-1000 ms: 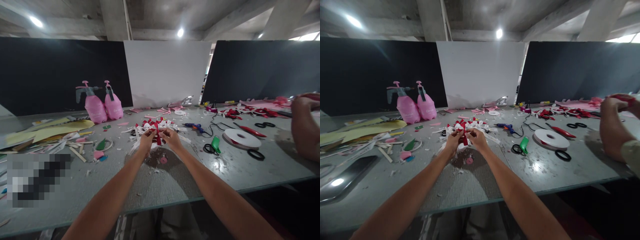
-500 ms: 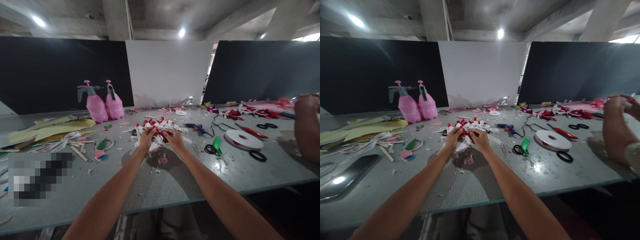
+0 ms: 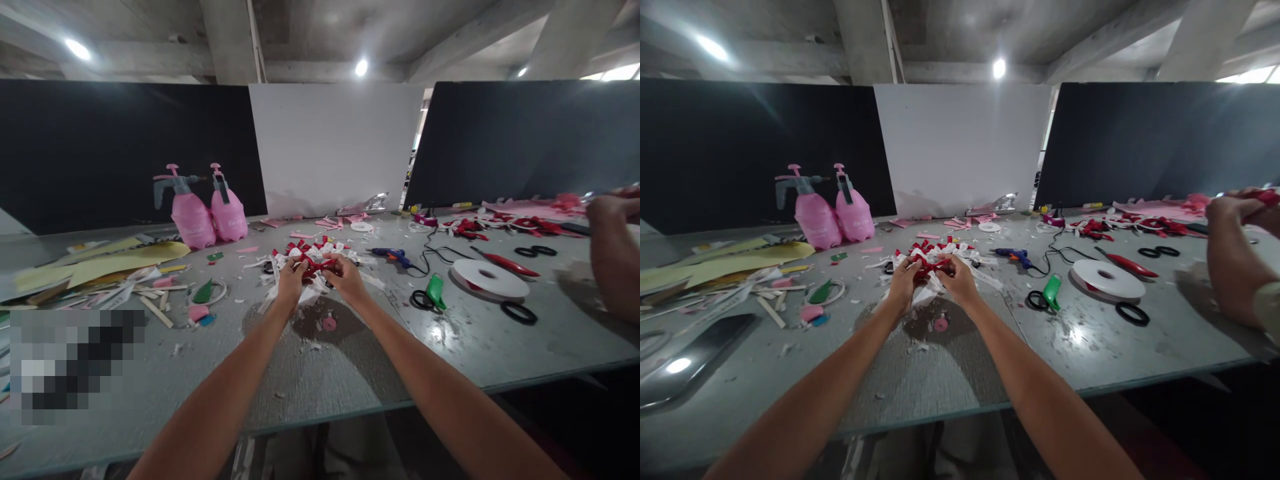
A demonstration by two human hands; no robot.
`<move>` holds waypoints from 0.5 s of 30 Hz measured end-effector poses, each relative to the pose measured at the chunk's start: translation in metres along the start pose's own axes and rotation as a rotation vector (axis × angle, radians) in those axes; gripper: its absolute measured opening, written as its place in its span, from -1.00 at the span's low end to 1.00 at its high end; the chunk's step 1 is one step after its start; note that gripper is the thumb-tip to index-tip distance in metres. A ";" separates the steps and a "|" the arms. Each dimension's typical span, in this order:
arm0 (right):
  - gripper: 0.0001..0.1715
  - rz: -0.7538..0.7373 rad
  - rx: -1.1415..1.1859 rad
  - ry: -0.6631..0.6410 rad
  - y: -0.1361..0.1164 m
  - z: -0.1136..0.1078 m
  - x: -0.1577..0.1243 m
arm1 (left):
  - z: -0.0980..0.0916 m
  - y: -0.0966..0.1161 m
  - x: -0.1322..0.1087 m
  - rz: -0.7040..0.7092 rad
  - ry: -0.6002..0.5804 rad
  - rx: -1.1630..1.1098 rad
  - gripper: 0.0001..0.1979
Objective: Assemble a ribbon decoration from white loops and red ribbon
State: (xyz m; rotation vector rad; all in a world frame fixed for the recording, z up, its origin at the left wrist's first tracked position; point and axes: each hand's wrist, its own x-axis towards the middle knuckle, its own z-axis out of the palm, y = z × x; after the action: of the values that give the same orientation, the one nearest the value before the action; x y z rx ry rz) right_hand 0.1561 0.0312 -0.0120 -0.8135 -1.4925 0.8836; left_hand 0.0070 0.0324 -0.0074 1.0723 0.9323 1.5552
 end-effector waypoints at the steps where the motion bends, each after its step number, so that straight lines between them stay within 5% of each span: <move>1: -0.51 0.006 0.003 0.000 0.000 0.000 0.000 | 0.001 0.000 0.000 -0.008 -0.007 -0.004 -0.58; 7: -0.60 -0.001 -0.001 -0.001 -0.002 -0.002 -0.001 | 0.003 0.000 -0.003 -0.053 -0.083 0.111 -0.58; 9: -0.73 -0.017 -0.025 0.012 -0.001 -0.003 0.000 | 0.003 -0.001 -0.003 -0.037 -0.071 0.142 -0.58; 15: -0.68 0.064 0.105 0.125 0.002 -0.002 0.002 | 0.002 -0.003 0.000 -0.010 0.038 0.072 -0.62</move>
State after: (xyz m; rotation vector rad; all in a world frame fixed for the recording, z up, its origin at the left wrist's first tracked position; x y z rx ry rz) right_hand 0.1577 0.0344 -0.0126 -0.8273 -1.3063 0.9338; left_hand 0.0096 0.0327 -0.0099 1.0904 1.0249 1.5486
